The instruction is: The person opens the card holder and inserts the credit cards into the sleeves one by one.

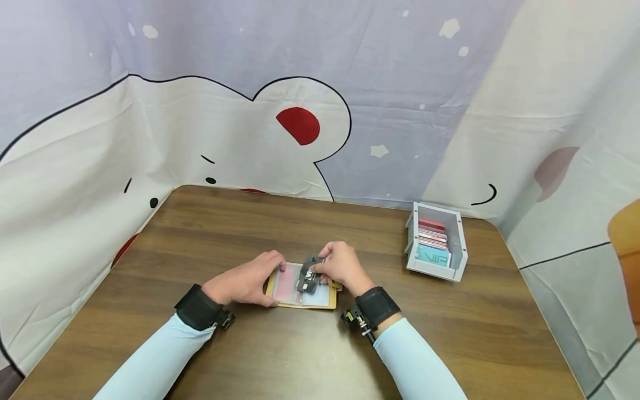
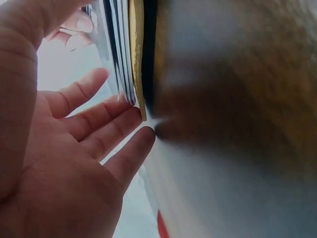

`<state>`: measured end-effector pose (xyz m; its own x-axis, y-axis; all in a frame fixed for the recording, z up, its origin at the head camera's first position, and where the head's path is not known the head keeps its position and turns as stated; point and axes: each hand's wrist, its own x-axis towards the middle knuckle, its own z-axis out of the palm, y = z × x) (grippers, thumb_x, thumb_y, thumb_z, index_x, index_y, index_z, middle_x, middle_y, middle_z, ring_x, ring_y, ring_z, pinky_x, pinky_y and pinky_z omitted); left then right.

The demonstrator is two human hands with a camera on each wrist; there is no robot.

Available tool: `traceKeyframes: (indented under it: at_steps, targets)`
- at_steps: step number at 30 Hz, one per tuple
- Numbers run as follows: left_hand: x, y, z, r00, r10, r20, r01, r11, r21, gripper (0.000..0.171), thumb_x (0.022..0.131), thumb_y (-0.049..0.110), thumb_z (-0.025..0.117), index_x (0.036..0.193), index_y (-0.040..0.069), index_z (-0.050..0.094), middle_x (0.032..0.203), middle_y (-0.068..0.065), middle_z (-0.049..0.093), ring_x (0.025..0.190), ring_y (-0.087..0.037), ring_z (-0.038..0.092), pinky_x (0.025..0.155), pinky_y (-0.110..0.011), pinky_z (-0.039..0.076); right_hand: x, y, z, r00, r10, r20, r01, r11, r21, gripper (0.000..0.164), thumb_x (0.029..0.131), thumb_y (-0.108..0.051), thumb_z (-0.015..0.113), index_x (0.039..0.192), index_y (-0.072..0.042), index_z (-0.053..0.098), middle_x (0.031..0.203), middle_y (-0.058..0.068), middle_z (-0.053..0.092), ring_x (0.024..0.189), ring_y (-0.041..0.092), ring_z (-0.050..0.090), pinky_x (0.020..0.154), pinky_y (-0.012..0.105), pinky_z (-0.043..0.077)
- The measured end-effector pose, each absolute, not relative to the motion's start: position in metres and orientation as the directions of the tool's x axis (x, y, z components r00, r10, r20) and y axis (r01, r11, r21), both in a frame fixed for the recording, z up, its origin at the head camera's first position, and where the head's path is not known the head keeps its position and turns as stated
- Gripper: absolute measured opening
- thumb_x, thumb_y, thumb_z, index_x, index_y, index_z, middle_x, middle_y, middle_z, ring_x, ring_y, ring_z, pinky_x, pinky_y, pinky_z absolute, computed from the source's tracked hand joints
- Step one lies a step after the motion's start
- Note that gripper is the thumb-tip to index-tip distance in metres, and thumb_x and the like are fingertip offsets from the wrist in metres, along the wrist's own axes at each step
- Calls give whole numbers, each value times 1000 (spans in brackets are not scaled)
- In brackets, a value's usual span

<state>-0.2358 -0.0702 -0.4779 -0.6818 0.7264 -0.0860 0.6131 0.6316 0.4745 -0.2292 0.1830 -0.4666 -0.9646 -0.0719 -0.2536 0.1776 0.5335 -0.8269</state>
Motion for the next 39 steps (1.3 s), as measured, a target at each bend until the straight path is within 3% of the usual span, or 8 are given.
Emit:
traceKeyframes:
  at_steps: [8, 14, 21, 25, 28, 32, 35, 39]
  targets:
    - [-239, -71, -480, -681, 726, -89, 599, 624, 502, 80, 77, 40, 90, 138, 15, 45, 131, 1, 51, 115, -16, 48, 104, -35, 48, -227, 166, -468, -954, -135, -268, 155, 543, -825, 19, 81, -5, 85, 97, -2, 76, 67, 8, 70, 50, 13, 66, 52, 32, 58]
    - [-242, -70, -482, -656, 752, -61, 629, 590, 507, 83, 78, 38, 90, 142, 10, 45, 135, -3, 53, 120, -18, 50, 107, -37, 47, -229, 157, -470, -941, -168, -294, 181, 485, -856, 16, 86, 5, 75, 102, 5, 73, 78, 13, 74, 56, 15, 70, 58, 33, 61]
    - [-241, -71, -482, -643, 763, -65, 630, 575, 522, 86, 79, 36, 89, 146, 8, 42, 140, -5, 52, 124, -20, 49, 110, -39, 45, -231, 154, -470, -936, -179, -303, 195, 453, -870, 18, 87, 6, 72, 104, 7, 65, 77, 16, 72, 56, 17, 71, 58, 33, 61]
    - [-240, -73, -481, -644, 763, -64, 632, 577, 518, 87, 79, 35, 89, 147, 8, 42, 141, -5, 52, 124, -20, 49, 110, -39, 45, -232, 166, -465, -949, -208, -236, 104, 498, -861, 19, 89, 1, 74, 106, 5, 67, 79, 16, 74, 59, 19, 72, 59, 34, 61]
    - [-240, -75, -481, -647, 760, -64, 635, 583, 507, 87, 79, 36, 90, 147, 9, 42, 140, -4, 52, 123, -19, 50, 109, -39, 46, -236, 191, -453, -973, -224, -57, -98, 623, -776, 17, 90, -10, 76, 104, -2, 72, 84, 9, 75, 66, 15, 70, 62, 30, 59]
    - [-238, -77, -480, -655, 753, -69, 633, 595, 495, 87, 79, 36, 90, 147, 10, 43, 140, -3, 51, 122, -18, 49, 108, -38, 46, -246, 248, -431, -950, -208, 231, -304, 780, -547, 11, 92, -17, 76, 101, -10, 76, 88, 4, 76, 75, 15, 68, 69, 31, 55]
    - [-236, -76, -479, -656, 751, -71, 633, 600, 489, 86, 79, 36, 90, 147, 10, 43, 139, -4, 52, 120, -18, 49, 108, -38, 46, -251, 300, -415, -919, -181, 350, -324, 854, -408, 10, 94, -13, 71, 101, -7, 76, 87, 7, 76, 76, 21, 69, 71, 37, 54]
    - [-234, -75, -474, -659, 747, -85, 634, 613, 472, 87, 80, 37, 89, 148, 9, 42, 138, -5, 52, 120, -18, 50, 109, -38, 46, -254, 365, -402, -926, -188, 328, -280, 924, -261, 10, 92, -4, 68, 98, -3, 76, 82, 8, 74, 73, 21, 66, 70, 39, 52]
